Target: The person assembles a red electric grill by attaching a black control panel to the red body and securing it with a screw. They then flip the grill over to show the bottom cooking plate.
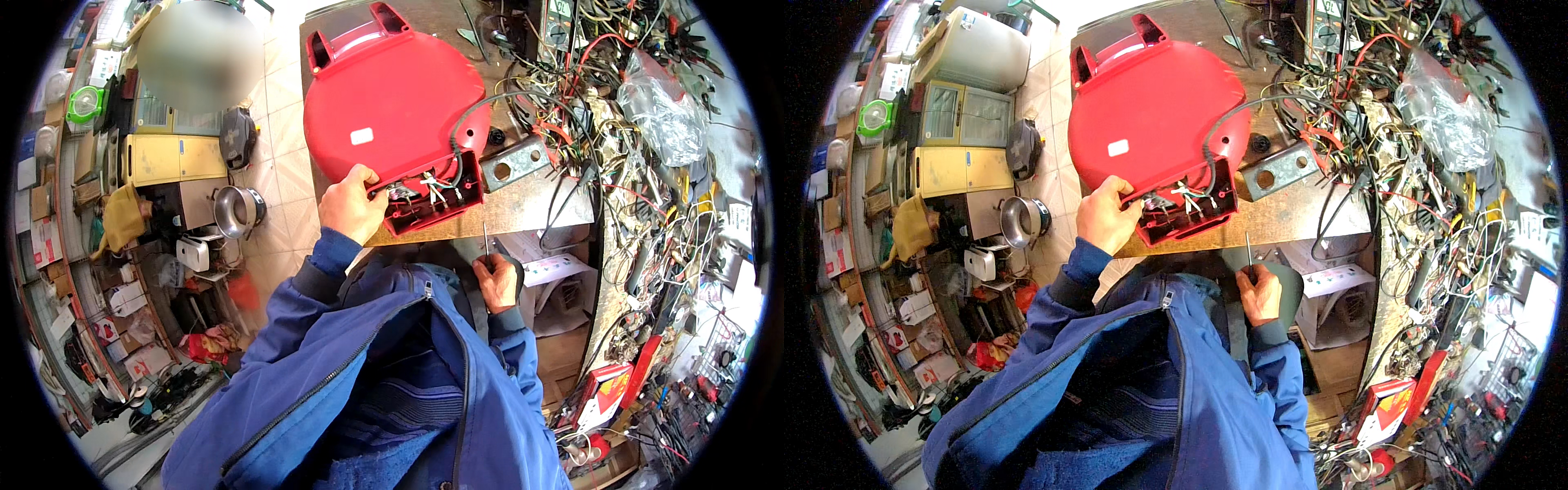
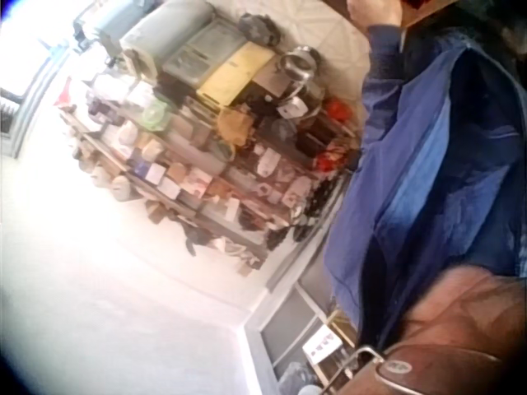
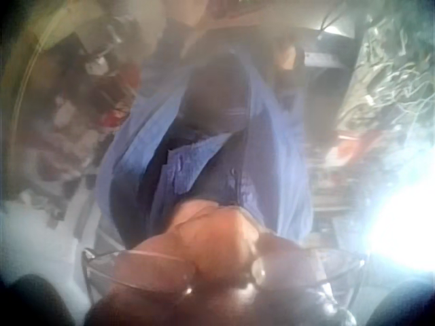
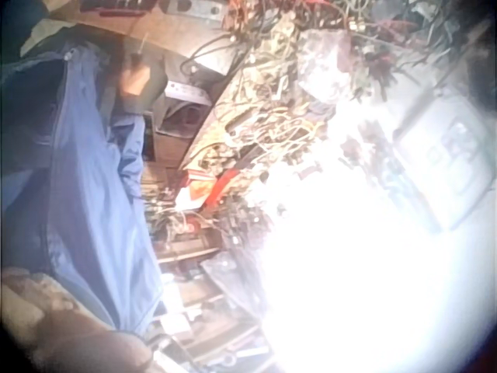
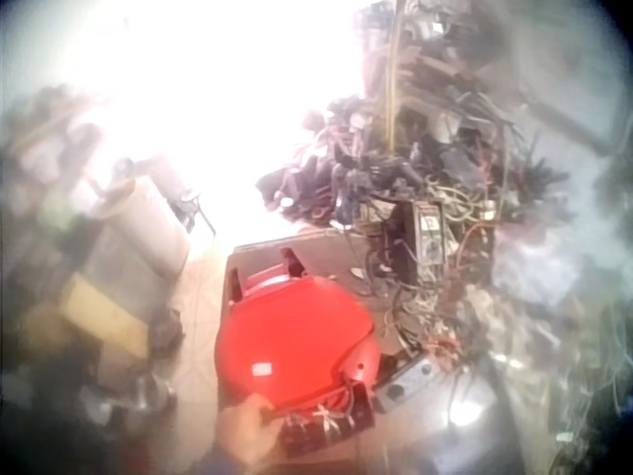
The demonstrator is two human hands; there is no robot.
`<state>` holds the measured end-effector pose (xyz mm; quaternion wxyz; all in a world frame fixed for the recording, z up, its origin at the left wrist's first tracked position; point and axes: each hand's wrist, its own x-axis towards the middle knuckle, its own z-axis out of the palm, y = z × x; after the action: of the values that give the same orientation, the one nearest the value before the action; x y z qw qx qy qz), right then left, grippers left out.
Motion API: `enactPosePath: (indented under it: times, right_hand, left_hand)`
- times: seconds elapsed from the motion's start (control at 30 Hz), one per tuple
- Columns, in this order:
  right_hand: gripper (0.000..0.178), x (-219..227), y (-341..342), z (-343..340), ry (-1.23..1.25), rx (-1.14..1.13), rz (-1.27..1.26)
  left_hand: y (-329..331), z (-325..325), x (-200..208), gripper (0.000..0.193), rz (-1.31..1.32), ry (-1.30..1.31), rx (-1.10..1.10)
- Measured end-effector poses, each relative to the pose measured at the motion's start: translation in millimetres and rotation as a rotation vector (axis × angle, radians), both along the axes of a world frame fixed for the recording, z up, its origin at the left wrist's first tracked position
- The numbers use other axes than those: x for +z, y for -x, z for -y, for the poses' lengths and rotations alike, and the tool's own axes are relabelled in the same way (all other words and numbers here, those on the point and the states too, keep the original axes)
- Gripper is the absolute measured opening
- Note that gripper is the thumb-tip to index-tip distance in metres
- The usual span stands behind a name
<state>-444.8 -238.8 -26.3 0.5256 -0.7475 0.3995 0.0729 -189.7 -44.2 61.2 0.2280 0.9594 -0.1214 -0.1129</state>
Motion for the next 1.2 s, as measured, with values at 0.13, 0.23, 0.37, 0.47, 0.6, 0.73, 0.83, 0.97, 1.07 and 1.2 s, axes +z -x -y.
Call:
enactPosePath:
  times: [0.13,0.23,0.37,0.47,0.6,0.73,0.83,0.97,1.07,1.2]
  right_hand:
    - [0.025,-1,0,0,0.004,-0.013,0.008]
    - [0.025,-1,-1,2,0.007,-0.004,0.004]
    - [0.026,-1,-5,5,0.018,0.025,-0.002]
    - [0.026,6,-10,8,0.016,0.034,-0.022]
    - [0.027,6,-12,11,0.02,0.043,-0.021]
    - [0.022,0,-10,11,0.001,-0.032,0.02]
    - [0.015,-2,-16,11,-0.063,-0.174,0.12]
    - [0.016,42,-57,19,0.068,-0.133,0.294]
    - [0.021,80,-99,26,0.186,0.093,0.232]
    - [0.031,91,-146,14,0.57,0.362,0.502]
  left_hand:
    - [0,-2,2,0.03,-0.049,0.085,0.002]
    - [0,-3,3,0.032,-0.018,0.085,-0.019]
    - [4,4,10,0.036,0.072,-0.005,-0.048]
    - [2,9,15,0.037,0.108,-0.075,-0.065]
    - [2,11,13,0.033,0.131,-0.101,-0.074]
    - [4,16,12,0.03,0.167,-0.128,-0.081]
    - [6,16,10,0.029,0.192,-0.137,-0.095]
    - [5,14,8,0.028,0.208,-0.137,-0.109]
    - [4,15,9,0.027,0.203,-0.153,-0.116]
    - [6,15,10,0.028,0.192,-0.159,-0.105]
